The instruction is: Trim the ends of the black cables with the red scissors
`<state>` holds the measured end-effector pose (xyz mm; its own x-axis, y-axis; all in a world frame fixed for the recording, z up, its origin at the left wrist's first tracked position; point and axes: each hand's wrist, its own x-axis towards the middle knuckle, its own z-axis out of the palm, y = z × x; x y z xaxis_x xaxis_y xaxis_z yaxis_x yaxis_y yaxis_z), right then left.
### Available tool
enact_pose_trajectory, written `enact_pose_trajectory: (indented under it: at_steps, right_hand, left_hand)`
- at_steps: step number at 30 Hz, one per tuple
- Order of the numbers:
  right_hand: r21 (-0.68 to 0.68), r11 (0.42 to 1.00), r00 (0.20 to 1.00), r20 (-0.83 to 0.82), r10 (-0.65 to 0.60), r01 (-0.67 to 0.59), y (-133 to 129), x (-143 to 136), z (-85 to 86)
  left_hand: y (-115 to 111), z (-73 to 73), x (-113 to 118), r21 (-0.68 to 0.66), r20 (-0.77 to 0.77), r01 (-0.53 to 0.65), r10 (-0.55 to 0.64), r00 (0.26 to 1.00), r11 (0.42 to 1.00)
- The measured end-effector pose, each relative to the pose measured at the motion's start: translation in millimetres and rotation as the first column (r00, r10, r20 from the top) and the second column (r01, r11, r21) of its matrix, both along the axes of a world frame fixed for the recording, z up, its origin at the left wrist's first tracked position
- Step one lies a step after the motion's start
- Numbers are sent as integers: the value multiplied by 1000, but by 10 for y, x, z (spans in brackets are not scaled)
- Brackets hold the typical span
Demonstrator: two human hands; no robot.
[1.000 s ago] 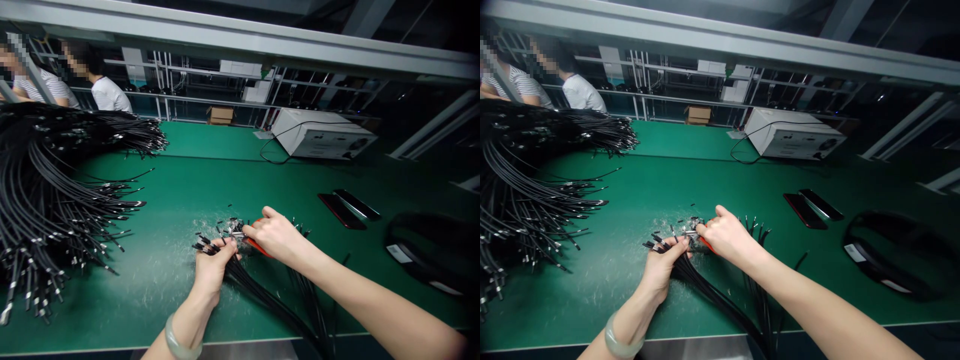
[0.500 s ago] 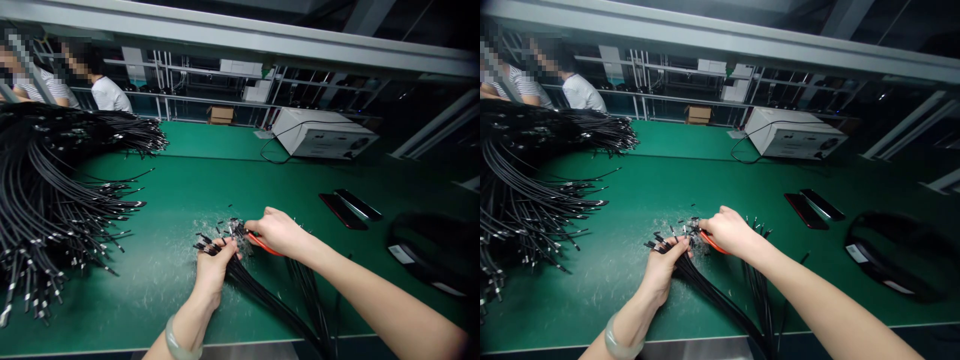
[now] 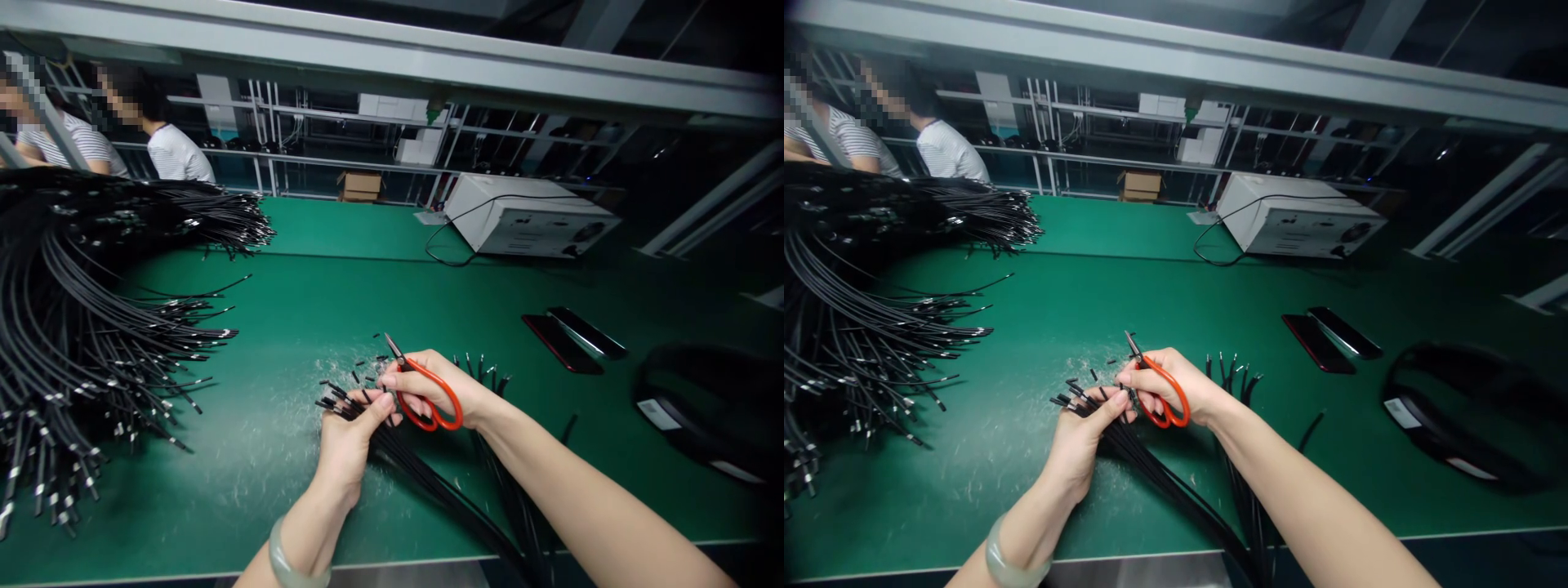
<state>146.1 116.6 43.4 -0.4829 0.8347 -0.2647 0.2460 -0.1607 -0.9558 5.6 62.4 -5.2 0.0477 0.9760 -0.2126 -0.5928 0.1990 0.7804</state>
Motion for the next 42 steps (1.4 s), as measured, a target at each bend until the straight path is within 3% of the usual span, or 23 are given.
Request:
enact_pose_trajectory:
  at_steps: [8,23,29,33,37,39,42]
  right_hand:
    - [-14,1000,998,-67,-19,18,-9,-5,-12]
    - [100,985,987,68,-148,141,9,-120,112]
    - [71,995,990,117,-74,66,-34,-92,112]
    - [218,973,973,199,-117,73,-117,-112,104]
    - [526,850,929,297,-220,33,-184,-113,126]
    - [483,872,941,250,-228,83,-190,-104,129]
    - [285,946,970,138,-199,153,-177,-106,116]
  left_hand:
    - [3,-24,5,58,-20,23,-22,1000,998]
    - [-19,17,-5,-21,8,64,-64,998,998]
    - [-15,23,-2,4,-2,49,-49,999,999]
    - [-10,2,9,28,-13,49,-49,999,998]
    - [-10,-14,11,47,-9,59,-58,998,997]
    - [-15,-2,6,43,-12,61,-60,998,997]
    - [-20,25,2,41,-12,61,-61,998,997]
